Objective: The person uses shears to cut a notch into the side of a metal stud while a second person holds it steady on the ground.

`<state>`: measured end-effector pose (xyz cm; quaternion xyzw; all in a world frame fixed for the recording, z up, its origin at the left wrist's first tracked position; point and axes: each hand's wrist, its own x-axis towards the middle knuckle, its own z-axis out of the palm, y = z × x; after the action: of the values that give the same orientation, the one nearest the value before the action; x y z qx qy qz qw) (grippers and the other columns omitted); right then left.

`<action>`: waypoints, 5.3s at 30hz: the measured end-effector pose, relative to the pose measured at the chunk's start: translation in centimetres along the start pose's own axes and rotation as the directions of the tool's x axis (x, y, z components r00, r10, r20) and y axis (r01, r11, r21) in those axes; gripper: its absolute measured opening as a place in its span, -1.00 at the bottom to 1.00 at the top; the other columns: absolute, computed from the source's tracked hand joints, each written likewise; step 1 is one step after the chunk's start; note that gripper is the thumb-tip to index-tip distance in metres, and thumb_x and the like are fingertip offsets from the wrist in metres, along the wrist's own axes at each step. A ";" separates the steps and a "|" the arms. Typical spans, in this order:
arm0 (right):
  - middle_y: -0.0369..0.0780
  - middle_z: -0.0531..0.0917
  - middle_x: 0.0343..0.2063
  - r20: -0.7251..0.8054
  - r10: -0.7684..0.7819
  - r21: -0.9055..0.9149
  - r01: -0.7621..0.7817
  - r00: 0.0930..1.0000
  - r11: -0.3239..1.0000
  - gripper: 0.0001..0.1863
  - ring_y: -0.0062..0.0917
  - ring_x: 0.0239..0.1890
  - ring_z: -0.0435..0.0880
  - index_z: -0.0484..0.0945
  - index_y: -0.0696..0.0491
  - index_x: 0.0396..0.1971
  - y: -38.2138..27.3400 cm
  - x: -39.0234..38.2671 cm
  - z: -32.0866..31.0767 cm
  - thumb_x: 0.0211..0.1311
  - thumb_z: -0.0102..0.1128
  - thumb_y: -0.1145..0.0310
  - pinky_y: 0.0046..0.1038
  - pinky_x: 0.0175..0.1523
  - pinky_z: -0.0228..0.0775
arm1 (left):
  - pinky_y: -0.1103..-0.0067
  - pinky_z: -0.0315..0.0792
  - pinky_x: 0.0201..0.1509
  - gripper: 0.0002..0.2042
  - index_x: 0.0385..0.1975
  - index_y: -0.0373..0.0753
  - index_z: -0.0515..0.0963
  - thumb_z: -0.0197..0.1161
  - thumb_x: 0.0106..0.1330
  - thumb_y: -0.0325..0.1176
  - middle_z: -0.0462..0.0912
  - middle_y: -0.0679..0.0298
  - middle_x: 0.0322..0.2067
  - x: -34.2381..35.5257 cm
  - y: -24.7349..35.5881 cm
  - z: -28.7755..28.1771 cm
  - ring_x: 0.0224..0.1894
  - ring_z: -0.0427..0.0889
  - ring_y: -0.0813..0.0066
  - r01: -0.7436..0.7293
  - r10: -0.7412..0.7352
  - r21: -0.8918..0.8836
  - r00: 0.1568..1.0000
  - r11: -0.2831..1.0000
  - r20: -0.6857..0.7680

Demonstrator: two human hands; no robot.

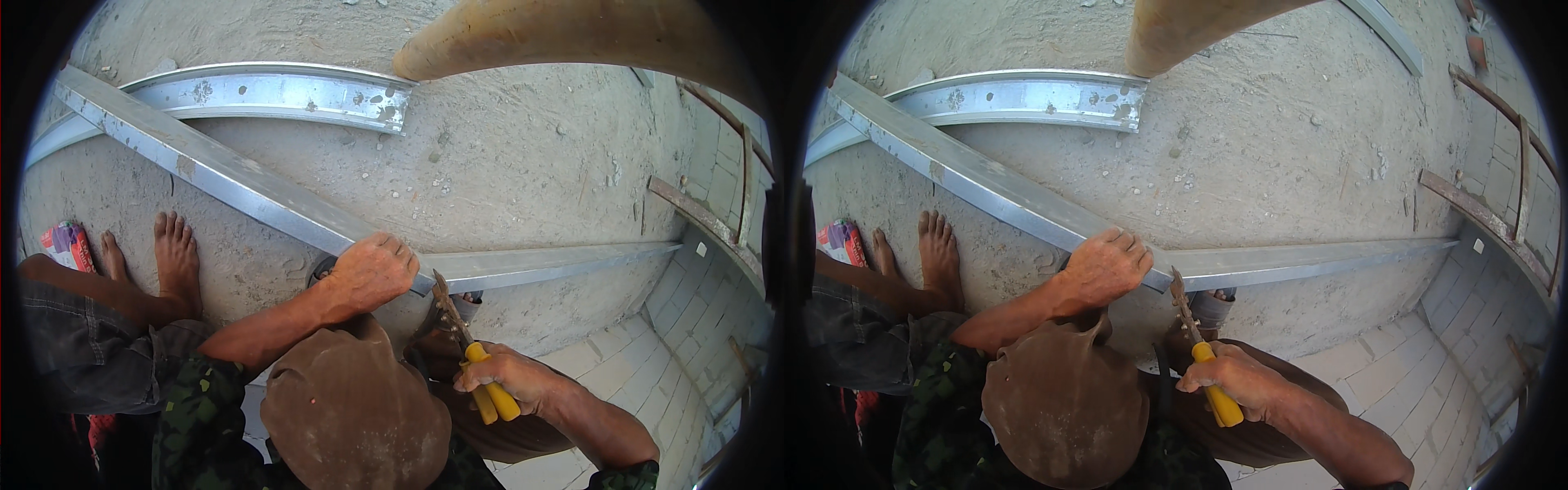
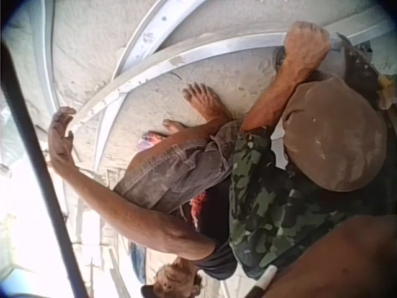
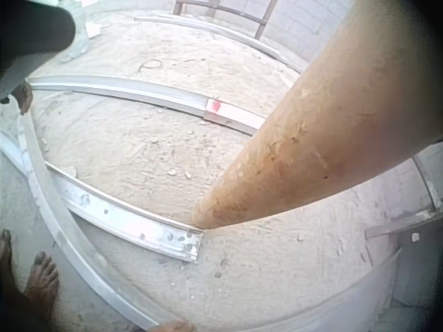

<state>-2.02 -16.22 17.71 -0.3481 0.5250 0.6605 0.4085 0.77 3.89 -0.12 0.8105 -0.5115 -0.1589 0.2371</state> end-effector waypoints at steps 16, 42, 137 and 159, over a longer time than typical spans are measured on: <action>-0.14 0.58 -0.23 0.016 0.080 -0.074 -0.079 0.997 0.994 -0.39 -0.37 -0.14 0.59 0.49 0.22 -0.09 -1.9 0.1 -1.0 -0.02 0.40 0.05 -0.26 -0.01 0.48 | 0.36 0.41 0.14 -0.73 -0.23 -0.38 0.61 0.27 0.14 -0.33 0.65 0.00 -0.15 -0.7 -0.7 -1.8 0.07 0.56 0.14 -0.027 -0.048 -0.313 0.972 0.949 -0.228; -0.03 0.50 -0.12 0.153 -0.067 -0.047 0.075 0.986 0.996 -0.33 -0.29 -0.06 0.56 0.37 0.24 -0.04 -0.4 0.1 -2.0 0.00 0.40 0.08 -0.02 0.02 0.51 | 0.19 0.50 0.07 -0.54 -0.11 -0.45 0.54 0.43 0.11 -0.21 0.64 -0.14 -0.20 -9.3 8.7 -23.5 -0.06 0.66 -0.06 0.490 -0.746 -0.741 0.665 0.459 -0.023; -0.23 0.44 -0.32 -0.059 -0.034 -0.081 0.029 0.998 0.996 -0.59 -0.49 -0.22 0.43 0.41 0.07 -0.22 2.6 0.4 0.2 -0.03 0.32 0.20 -0.28 -0.11 0.34 | 0.26 0.10 0.41 0.24 0.40 -0.50 -0.30 0.44 -0.02 0.12 -0.01 -0.24 0.36 1.2 8.2 -8.2 0.40 0.11 0.01 -0.255 -0.677 -0.810 -0.449 -0.529 0.583; -0.25 0.44 -0.50 -0.147 -0.102 -0.042 0.097 0.984 0.994 -0.58 -0.56 -0.51 0.41 0.31 0.13 -0.29 3.9 1.7 0.9 -0.18 0.30 0.44 -0.49 -0.44 0.30 | 0.38 0.44 -0.17 -0.59 -0.20 -0.57 0.49 0.27 -0.05 -0.41 0.56 0.06 -0.31 2.0 3.0 -1.0 -0.26 0.54 0.31 -0.291 -0.704 -0.803 -0.385 -0.520 0.596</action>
<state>-6.28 -15.47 17.93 -0.4292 0.5245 0.6205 0.3946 -0.20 1.23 2.30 0.4216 0.6775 -0.0824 0.5971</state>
